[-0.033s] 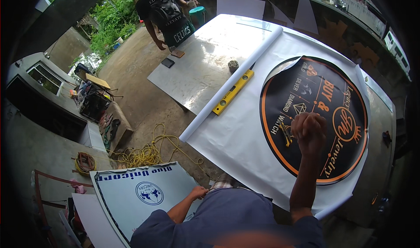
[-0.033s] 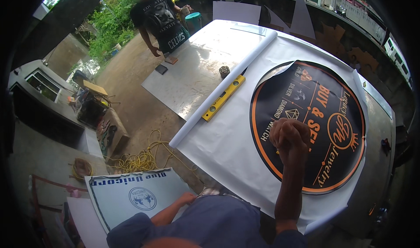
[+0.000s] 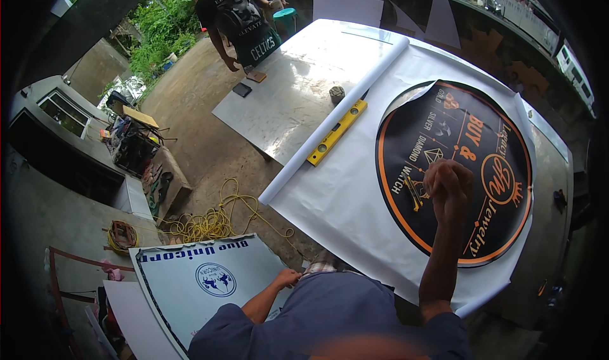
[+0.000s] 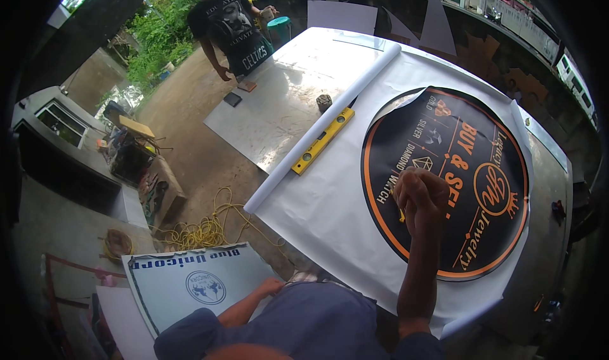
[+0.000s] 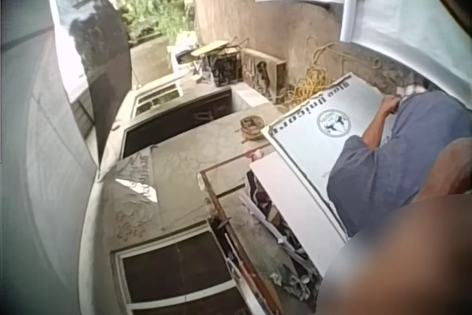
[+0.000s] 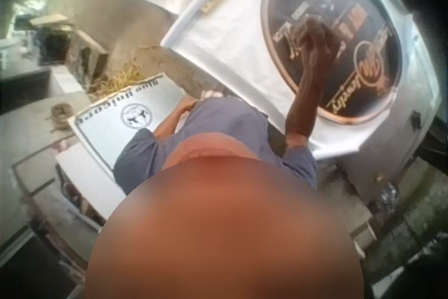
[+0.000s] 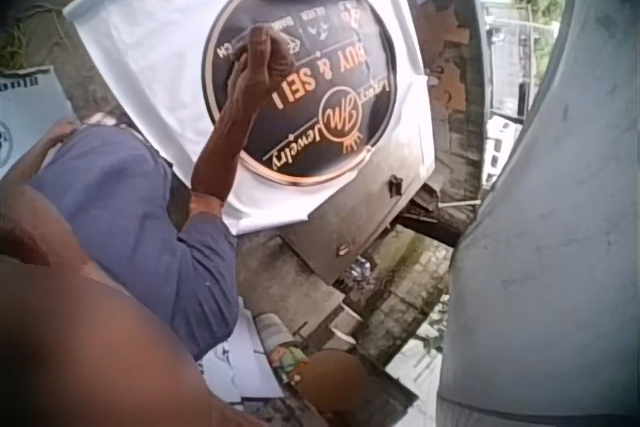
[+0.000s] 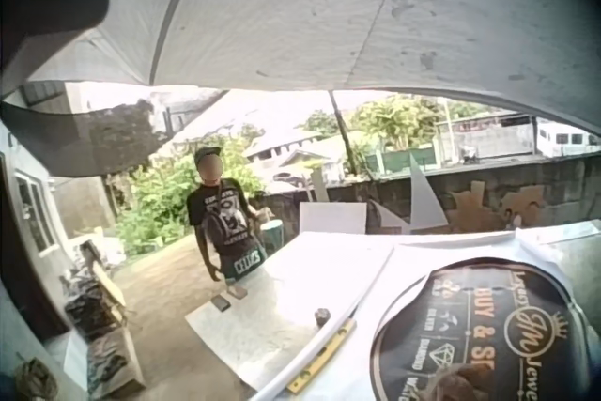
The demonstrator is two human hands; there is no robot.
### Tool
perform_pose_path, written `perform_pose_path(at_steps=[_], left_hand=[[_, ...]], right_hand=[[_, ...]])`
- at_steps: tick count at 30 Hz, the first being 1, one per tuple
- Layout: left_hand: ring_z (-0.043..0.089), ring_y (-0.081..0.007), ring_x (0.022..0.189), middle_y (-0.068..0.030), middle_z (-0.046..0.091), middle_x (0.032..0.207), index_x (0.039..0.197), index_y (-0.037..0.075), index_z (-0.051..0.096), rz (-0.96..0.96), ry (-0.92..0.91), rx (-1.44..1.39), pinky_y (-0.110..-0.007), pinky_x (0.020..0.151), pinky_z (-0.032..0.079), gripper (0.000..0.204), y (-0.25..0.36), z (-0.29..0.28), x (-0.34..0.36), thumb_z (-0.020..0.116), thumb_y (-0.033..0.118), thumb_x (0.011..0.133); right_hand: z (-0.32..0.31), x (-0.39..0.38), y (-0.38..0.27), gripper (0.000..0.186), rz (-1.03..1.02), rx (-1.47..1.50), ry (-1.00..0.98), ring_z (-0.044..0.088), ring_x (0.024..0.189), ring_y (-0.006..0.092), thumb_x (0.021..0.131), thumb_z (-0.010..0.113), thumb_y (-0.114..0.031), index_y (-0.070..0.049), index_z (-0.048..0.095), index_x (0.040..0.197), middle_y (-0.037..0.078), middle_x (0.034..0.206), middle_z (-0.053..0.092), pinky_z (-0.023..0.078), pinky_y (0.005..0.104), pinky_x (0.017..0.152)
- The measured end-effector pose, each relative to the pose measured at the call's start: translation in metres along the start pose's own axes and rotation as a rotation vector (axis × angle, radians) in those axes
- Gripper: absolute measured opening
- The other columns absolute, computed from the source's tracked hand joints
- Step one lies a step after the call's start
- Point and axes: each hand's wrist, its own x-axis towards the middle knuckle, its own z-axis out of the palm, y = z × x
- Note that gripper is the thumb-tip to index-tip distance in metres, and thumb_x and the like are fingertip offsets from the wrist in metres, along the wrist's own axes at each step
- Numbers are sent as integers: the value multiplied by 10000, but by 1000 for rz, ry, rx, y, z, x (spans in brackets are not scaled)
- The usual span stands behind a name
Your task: The recorder uses a utility knife and a level to align and cut vinyl graphics onto a sign board.
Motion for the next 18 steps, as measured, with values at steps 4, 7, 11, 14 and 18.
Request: perform_pose_path(at_steps=[4, 7, 11, 14, 18], left_hand=[[737, -258, 789, -133, 768, 935, 973, 20, 771, 3, -17, -33, -399, 684, 601, 399, 3, -1, 5, 705, 409, 915], [739, -258, 824, -143, 769, 926, 988, 22, 768, 33, 123, 171, -378, 725, 597, 415, 19, -17, -10, 758, 414, 854], [597, -331, 1227, -191, 542, 1437, 1502, 22, 441, 683, 726, -426, -454, 917, 531, 894, 170, -105, -105, 840, 429, 812], [110, -445, 1562, -125, 23, 1731, 1666, 153, 14, 1204, 80, -729, -649, 1170, 275, 1352, 301, -135, -158, 836, 659, 718], [-42, -436, 1574, -159, -70, 1727, 1659, 133, -52, 1357, 11, -667, -664, 1218, 64, 1309, 411, -97, -139, 825, 560, 786]], right_hand=[[0, -5, 15, 369, 95, -314, 216, 430, 503, 48, 985, 697, -192, -61, 582, 659, -14, 570, 504, 323, 240, 493], [4, 15, 40, 280, 27, -681, 126, 552, 799, 168, 951, 728, -298, -43, 613, 960, 81, 883, 585, 452, 330, 671], [-23, 29, 115, 912, 163, -991, -59, 317, 1510, 417, 888, 746, -541, -91, 359, 1580, 258, 1620, 313, 435, 561, 1123], [52, 21, 146, 1063, 247, -371, -172, 142, 1554, 461, 893, 708, -626, -88, 175, 1640, 273, 1677, 133, 276, 559, 1217], [64, 44, 174, 1035, 440, 257, 15, 40, 1570, 443, 970, 498, -711, -58, 71, 1649, 223, 1710, 18, 143, 580, 1247]])
